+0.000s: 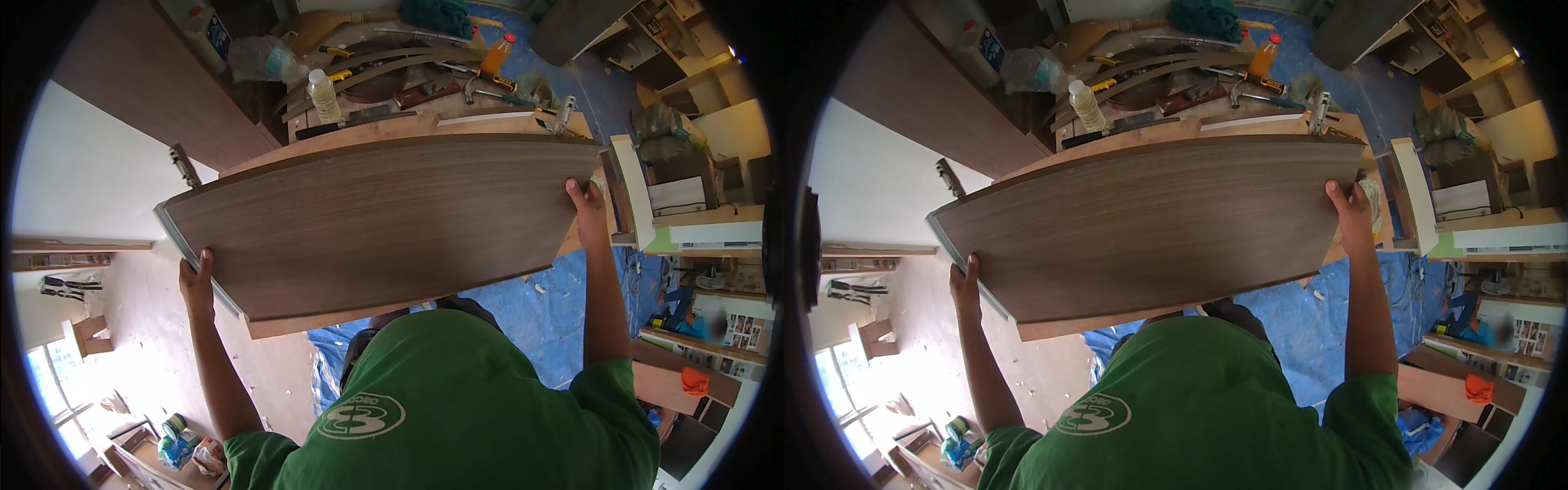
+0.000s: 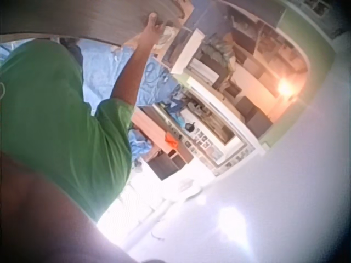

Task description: The person aligns and fits wooden trim pieces onto a large cabinet door, using a utility knife to trim edges and a small block to smooth the surface. The person repeatedly checks fit and adjusts the trim along the door's edge.

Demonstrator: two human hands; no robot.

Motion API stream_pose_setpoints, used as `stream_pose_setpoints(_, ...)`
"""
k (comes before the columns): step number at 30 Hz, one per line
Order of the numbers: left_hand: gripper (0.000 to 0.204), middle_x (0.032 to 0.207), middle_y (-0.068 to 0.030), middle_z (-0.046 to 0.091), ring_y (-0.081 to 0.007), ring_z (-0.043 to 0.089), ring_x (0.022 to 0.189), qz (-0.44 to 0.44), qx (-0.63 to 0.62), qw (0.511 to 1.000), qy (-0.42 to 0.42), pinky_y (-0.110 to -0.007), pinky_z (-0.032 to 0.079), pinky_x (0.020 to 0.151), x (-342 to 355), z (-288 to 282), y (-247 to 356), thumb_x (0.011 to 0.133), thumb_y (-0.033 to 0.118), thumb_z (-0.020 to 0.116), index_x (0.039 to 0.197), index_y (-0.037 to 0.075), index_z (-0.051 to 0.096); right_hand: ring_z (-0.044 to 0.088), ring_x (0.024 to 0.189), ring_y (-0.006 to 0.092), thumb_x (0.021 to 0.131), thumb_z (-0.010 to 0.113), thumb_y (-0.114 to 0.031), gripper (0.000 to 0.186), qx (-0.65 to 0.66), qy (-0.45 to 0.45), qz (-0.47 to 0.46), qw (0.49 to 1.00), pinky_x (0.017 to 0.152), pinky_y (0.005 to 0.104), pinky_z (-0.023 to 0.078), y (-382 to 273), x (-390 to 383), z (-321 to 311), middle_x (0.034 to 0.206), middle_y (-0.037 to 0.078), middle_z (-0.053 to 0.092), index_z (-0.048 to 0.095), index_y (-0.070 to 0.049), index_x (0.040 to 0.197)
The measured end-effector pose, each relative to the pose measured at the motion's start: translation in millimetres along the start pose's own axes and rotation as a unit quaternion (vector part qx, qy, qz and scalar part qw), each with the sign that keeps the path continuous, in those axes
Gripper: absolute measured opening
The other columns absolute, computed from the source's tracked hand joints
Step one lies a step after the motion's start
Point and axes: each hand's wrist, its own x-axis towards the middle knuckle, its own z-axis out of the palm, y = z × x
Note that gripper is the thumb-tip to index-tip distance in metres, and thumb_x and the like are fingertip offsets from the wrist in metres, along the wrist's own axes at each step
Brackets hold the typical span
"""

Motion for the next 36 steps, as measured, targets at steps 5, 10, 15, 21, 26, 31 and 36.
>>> stream_pose_setpoints(5, 0.073, 0.085, -0.0215, 0.065, -0.0253, 0.058, 0.084, -0.020, 0.108, 0.994, -0.021, -0.043, 0.052, 0.080, -6.5, 18.9, -19.6, 0.090, 0.063, 0.079, 0.092, -0.007, 0.062, 0.065, 0.114, 0.0214, 0.091, 0.084, -0.049, 0.068, -0.035, -0.021, 0.082, 0.996, 0.098, 0.0337, 0.051, 40.8, 3.1, 4.3, 0.123, 0.012, 0.071, 0.065, 0.003, 0.132)
stream_pose_setpoints(10, 0.076, 0.089, -0.0254, 0.068, -0.0324, 0.062, 0.083, -0.049, 0.153, 0.985, -0.055, -0.045, 0.053, 0.082, -25.6, 48.3, -45.7, 0.087, 0.066, 0.079, 0.092, -0.008, 0.064, 0.069, 0.107, 0.0222, 0.091, 0.084, -0.048, 0.067, -0.081, -0.045, 0.125, 0.988, 0.094, 0.0345, 0.053, 88.2, 2.1, 5.0, 0.118, 0.013, 0.074, 0.068, 0.007, 0.127)
stream_pose_setpoints(15, 0.076, 0.090, -0.0290, 0.072, -0.0410, 0.071, 0.089, -0.019, 0.165, 0.984, -0.063, -0.048, 0.056, 0.083, -38.7, 79.2, -57.6, 0.087, 0.066, 0.080, 0.095, -0.009, 0.069, 0.072, 0.107, 0.0250, 0.090, 0.084, -0.051, 0.073, -0.147, -0.044, 0.154, 0.976, 0.093, 0.0369, 0.055, 119.0, 9.7, 4.1, 0.118, 0.018, 0.075, 0.068, 0.009, 0.127)
stream_pose_setpoints(21, 0.082, 0.107, -0.0333, 0.070, -0.0467, 0.071, 0.103, -0.020, 0.212, 0.974, -0.075, -0.053, 0.055, 0.090, -39.7, 92.4, -71.6, 0.086, 0.069, 0.077, 0.103, -0.011, 0.071, 0.073, 0.111, 0.0344, 0.085, 0.083, -0.061, 0.082, -0.255, -0.046, 0.146, 0.955, 0.094, 0.0393, 0.055, 140.5, 30.3, 6.6, 0.119, 0.025, 0.075, 0.069, 0.010, 0.125)
stream_pose_setpoints(26, 0.089, 0.114, -0.0330, 0.069, -0.0494, 0.068, 0.108, -0.021, 0.258, 0.965, -0.046, -0.055, 0.054, 0.093, -37.1, 97.8, -75.5, 0.083, 0.072, 0.077, 0.111, -0.012, 0.071, 0.072, 0.107, 0.0303, 0.085, 0.084, -0.060, 0.081, -0.342, -0.042, 0.130, 0.930, 0.093, 0.0372, 0.054, 153.6, 49.4, 21.0, 0.115, 0.020, 0.076, 0.070, 0.010, 0.124)
stream_pose_setpoints(31, 0.095, 0.122, -0.0319, 0.067, -0.0496, 0.066, 0.116, -0.050, 0.260, 0.963, -0.042, -0.055, 0.054, 0.099, -41.0, 109.4, -53.9, 0.082, 0.076, 0.075, 0.116, -0.012, 0.069, 0.071, 0.114, 0.0375, 0.085, 0.081, -0.065, 0.091, -0.313, -0.052, 0.138, 0.938, 0.096, 0.0430, 0.054, 157.5, 64.8, 20.4, 0.122, 0.028, 0.073, 0.067, 0.016, 0.126)
stream_pose_setpoints(36, 0.098, 0.124, -0.0319, 0.065, -0.0487, 0.065, 0.118, -0.083, 0.290, 0.952, -0.060, -0.053, 0.053, 0.101, -49.8, 111.6, -46.5, 0.084, 0.079, 0.070, 0.117, -0.013, 0.066, 0.070, 0.116, 0.0414, 0.087, 0.076, -0.070, 0.097, -0.406, -0.069, 0.154, 0.898, 0.096, 0.0443, 0.055, 136.0, 73.2, 28.9, 0.124, 0.033, 0.071, 0.065, 0.018, 0.126)
